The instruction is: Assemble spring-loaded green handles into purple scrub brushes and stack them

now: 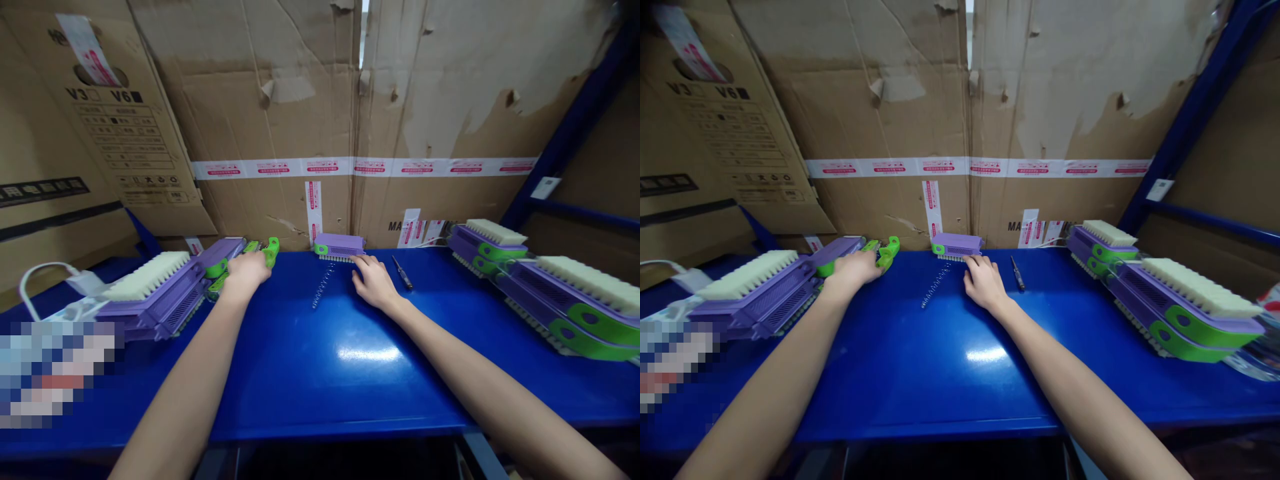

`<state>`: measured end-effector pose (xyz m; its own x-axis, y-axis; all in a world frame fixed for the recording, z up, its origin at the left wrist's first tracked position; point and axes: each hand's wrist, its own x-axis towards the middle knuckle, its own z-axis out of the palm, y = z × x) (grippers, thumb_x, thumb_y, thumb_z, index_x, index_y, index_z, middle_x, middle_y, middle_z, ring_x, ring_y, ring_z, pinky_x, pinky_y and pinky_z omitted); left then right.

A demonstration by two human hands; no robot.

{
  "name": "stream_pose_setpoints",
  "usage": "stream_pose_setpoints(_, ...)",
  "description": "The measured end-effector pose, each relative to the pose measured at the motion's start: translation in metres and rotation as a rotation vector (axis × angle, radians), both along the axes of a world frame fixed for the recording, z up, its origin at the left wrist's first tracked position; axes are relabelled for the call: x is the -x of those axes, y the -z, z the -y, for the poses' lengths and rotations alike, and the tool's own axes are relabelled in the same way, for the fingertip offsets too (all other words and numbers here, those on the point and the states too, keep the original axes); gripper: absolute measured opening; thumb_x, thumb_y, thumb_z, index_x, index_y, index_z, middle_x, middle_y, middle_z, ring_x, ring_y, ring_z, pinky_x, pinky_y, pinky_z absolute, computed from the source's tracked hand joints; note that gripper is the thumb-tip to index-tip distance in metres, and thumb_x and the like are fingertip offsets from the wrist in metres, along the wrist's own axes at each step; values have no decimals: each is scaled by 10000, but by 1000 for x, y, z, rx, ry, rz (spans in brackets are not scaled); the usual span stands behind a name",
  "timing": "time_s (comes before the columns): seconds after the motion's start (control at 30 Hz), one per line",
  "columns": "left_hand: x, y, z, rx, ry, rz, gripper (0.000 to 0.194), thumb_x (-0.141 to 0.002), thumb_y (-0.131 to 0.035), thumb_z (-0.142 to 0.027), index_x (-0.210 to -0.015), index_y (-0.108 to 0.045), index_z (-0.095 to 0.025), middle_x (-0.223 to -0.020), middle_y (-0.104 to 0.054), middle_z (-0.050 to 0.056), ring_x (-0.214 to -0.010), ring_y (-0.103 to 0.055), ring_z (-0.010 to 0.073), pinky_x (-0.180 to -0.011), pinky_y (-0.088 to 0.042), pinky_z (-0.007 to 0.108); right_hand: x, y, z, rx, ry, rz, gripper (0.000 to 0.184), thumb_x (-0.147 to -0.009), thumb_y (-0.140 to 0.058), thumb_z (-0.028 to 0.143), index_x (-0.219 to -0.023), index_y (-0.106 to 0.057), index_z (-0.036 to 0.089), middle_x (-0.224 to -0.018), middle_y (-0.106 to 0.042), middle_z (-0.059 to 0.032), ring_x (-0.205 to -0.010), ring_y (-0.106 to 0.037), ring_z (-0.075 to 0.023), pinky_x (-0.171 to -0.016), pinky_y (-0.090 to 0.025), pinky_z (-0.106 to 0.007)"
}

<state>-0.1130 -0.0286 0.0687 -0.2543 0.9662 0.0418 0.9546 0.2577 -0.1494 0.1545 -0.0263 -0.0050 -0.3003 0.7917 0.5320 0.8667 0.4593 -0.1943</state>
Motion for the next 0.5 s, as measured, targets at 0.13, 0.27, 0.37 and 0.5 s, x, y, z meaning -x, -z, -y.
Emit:
stream_pose_setpoints(0.13, 16, -3, -1, 9, -74, 39, 524, -768, -533, -422, -1213, -536, -144, -1240, -575, 211, -1112, -571, 329, -846, -460, 378, 3, -1, 3, -10, -26, 10, 396, -878, -402, 190, -1256, -521, 162, -1263, -574, -128, -1116, -508, -276, -884, -427, -429)
stream_pose_setpoints(0.27, 17, -6, -1, 27, -84, 49, 535, -758, -553, -465, -1196, -554, -157, -1245, -574, 207, -1121, -567, 330, -859, -457, 385, 3, -2, 4, -10, -23, -3, 387, -880, -398, 185, -1246, -525, 170, -1251, -583, -119, -1116, -511, -277, -879, -424, -435)
stream_pose_setpoints(0.37, 14, -6, 0, 45, -56, 69, 528, -735, -583, -493, -1147, -589, -164, -1208, -598, 195, -1095, -580, 330, -851, -463, 381, 2, -2, 3, -14, -21, -19, 382, -878, -401, 182, -1238, -529, 174, -1247, -584, -121, -1106, -515, -275, -874, -423, -433)
stream_pose_setpoints(0.5, 13, -4, -1, -1, -31, 80, 563, -709, -597, -549, -1117, -599, -161, -1178, -609, 202, -1070, -588, 335, -847, -463, 387, 2, -1, 3, -18, -36, -22, 374, -877, -403, 184, -1225, -538, 168, -1235, -592, -125, -1097, -518, -271, -870, -423, -416)
